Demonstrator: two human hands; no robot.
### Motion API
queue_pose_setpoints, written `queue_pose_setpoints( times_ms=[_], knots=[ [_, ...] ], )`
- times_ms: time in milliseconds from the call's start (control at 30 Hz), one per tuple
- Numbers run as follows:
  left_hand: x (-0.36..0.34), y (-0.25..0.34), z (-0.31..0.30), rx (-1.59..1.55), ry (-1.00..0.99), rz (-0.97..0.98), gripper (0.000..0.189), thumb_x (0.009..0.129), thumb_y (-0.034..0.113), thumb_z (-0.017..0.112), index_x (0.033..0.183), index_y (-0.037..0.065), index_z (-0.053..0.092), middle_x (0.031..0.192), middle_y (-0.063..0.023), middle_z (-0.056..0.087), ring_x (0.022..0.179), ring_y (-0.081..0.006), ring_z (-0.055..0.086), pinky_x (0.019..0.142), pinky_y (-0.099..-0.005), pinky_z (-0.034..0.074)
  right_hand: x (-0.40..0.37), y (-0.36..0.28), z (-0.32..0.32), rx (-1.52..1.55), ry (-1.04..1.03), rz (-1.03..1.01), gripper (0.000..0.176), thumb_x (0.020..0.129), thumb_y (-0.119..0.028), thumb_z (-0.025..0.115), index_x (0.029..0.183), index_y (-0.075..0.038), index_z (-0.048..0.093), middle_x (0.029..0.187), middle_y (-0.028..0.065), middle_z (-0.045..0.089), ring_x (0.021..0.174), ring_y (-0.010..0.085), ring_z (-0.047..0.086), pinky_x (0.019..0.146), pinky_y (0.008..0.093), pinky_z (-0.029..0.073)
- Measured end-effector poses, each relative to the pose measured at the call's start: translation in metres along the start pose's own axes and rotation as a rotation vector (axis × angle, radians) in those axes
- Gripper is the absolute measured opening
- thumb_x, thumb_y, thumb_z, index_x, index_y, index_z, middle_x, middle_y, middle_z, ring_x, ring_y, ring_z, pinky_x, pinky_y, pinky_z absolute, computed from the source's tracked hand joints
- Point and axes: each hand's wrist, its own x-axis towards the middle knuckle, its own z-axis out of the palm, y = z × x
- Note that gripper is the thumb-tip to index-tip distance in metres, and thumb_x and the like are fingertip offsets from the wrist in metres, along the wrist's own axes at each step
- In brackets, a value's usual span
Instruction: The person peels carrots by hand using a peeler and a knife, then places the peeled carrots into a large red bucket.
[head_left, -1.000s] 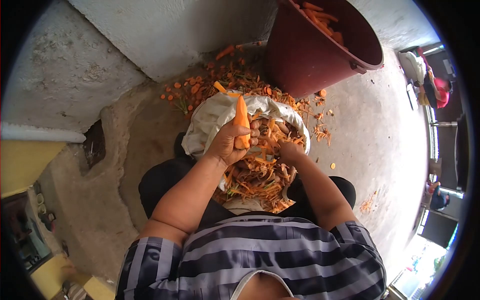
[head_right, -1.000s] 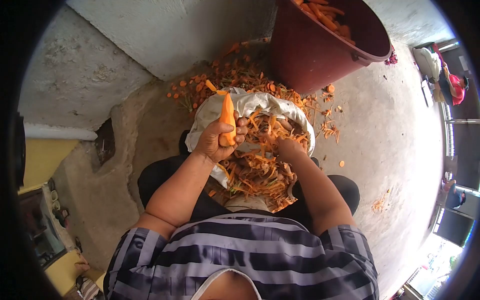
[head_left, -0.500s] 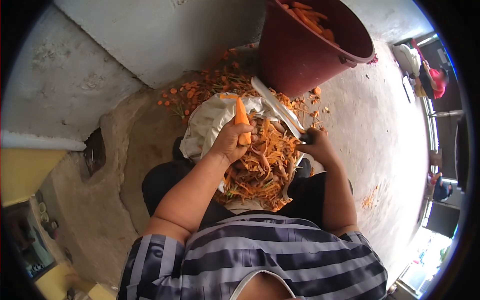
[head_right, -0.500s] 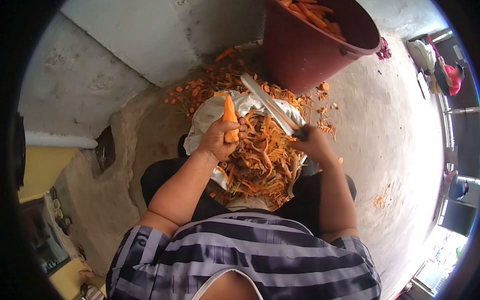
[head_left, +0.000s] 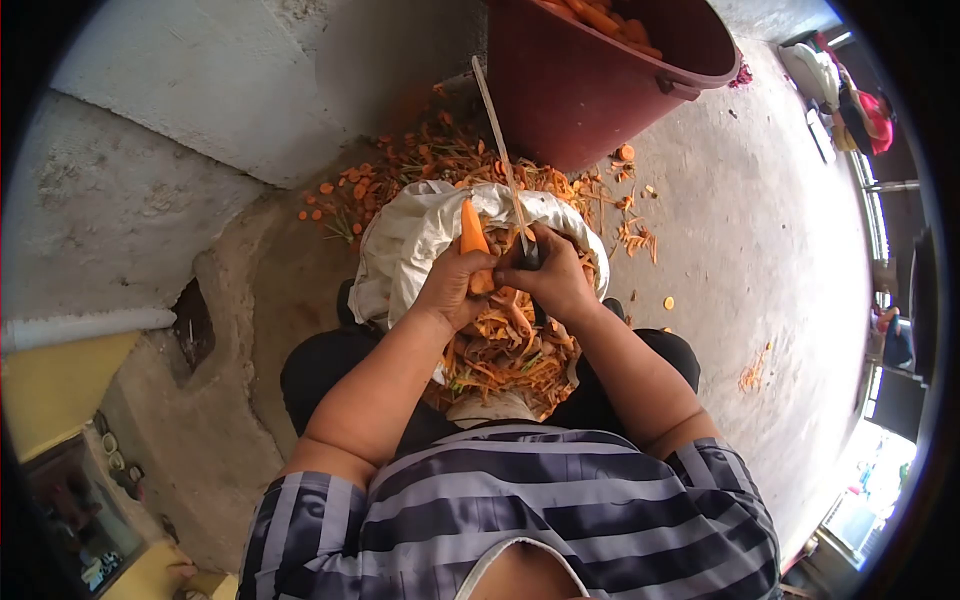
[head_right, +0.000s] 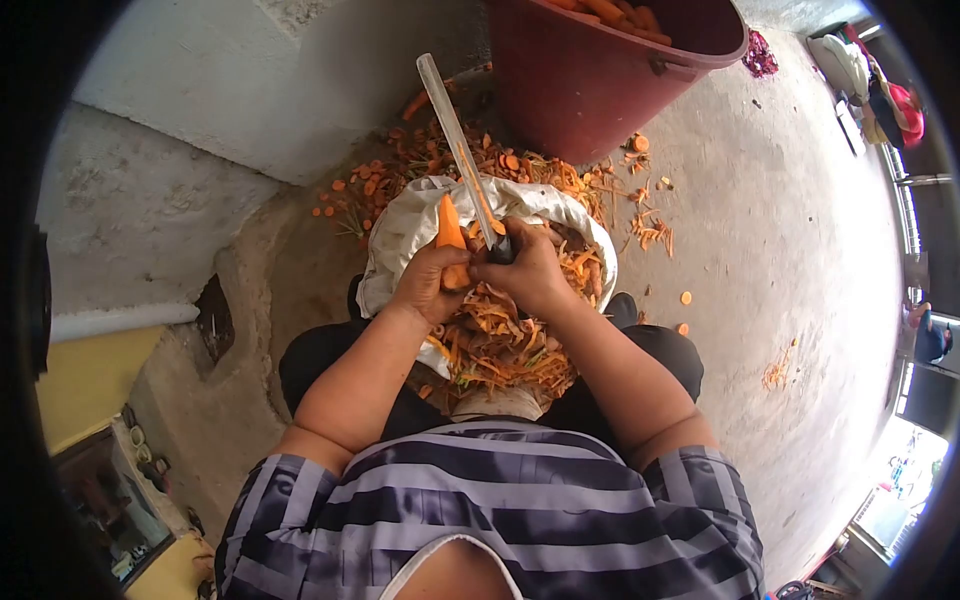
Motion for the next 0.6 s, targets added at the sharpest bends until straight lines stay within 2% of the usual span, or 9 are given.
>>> queue_pose_setpoints(
  times_ms=[67,200,300,433,533,600],
  knots=[
    [0.004,-0.002,-0.004,0.028,0.002,0.016,0.027,0.070,0.000,0.053,0.096,0.001,0.048,0.089,-0.0083,0.053,0.082,-0.0190,0.055,0.071,-0.0300,0.046,0.004,-0.002,-0.004,0.006,-0.025,0.037,0.032,0.062,-0.001,0.070,0.089,0.002,0.054,0.078,0.0065,0.059,0.068,0.0115,0.056,0.064,0.0235,0.046],
    [0.006,-0.002,0.000,0.018,0.014,0.003,0.027,0.069,0.000,0.054,0.096,0.003,0.047,0.087,-0.0073,0.052,0.080,-0.0182,0.054,0.067,-0.0296,0.047,0.008,0.005,-0.011,0.114,-0.046,0.110,0.033,0.062,-0.004,0.071,0.089,0.003,0.054,0.078,0.0072,0.059,0.068,0.0122,0.056,0.061,0.0233,0.046],
    [0.006,-0.001,-0.003,0.008,0.034,-0.035,0.029,0.069,-0.001,0.054,0.095,0.005,0.045,0.085,-0.0067,0.051,0.075,-0.0182,0.054,0.062,-0.0303,0.048,0.011,0.008,-0.017,0.192,-0.074,0.233,0.024,0.066,-0.003,0.069,0.084,0.000,0.053,0.075,0.0055,0.060,0.068,0.0125,0.056,0.067,0.0246,0.045],
    [0.006,-0.002,-0.002,-0.008,0.037,-0.037,0.029,0.069,-0.001,0.055,0.096,0.005,0.045,0.084,-0.0076,0.050,0.072,-0.0175,0.053,0.060,-0.0300,0.048,0.012,0.010,-0.023,0.219,0.030,0.175,0.032,0.066,-0.002,0.069,0.094,-0.002,0.053,0.071,0.0027,0.055,0.063,0.0097,0.053,0.057,0.0216,0.043],
    [0.004,-0.001,0.000,0.014,0.029,-0.032,0.028,0.069,0.001,0.054,0.095,0.004,0.045,0.086,-0.0078,0.049,0.074,-0.0164,0.051,0.062,-0.0279,0.045,0.012,0.008,-0.027,0.165,0.067,0.077,0.035,0.070,-0.008,0.069,0.100,-0.004,0.051,0.068,0.0006,0.052,0.058,0.0080,0.049,0.053,0.0199,0.041],
    [0.003,-0.002,0.000,0.024,0.022,-0.030,0.027,0.068,0.001,0.054,0.095,0.003,0.046,0.087,-0.0078,0.048,0.075,-0.0157,0.049,0.063,-0.0271,0.044,0.013,0.016,-0.030,0.283,0.074,0.113,0.036,0.072,-0.016,0.069,0.100,-0.002,0.051,0.066,0.0005,0.051,0.056,0.0077,0.048,0.050,0.0205,0.040]
  ],
)
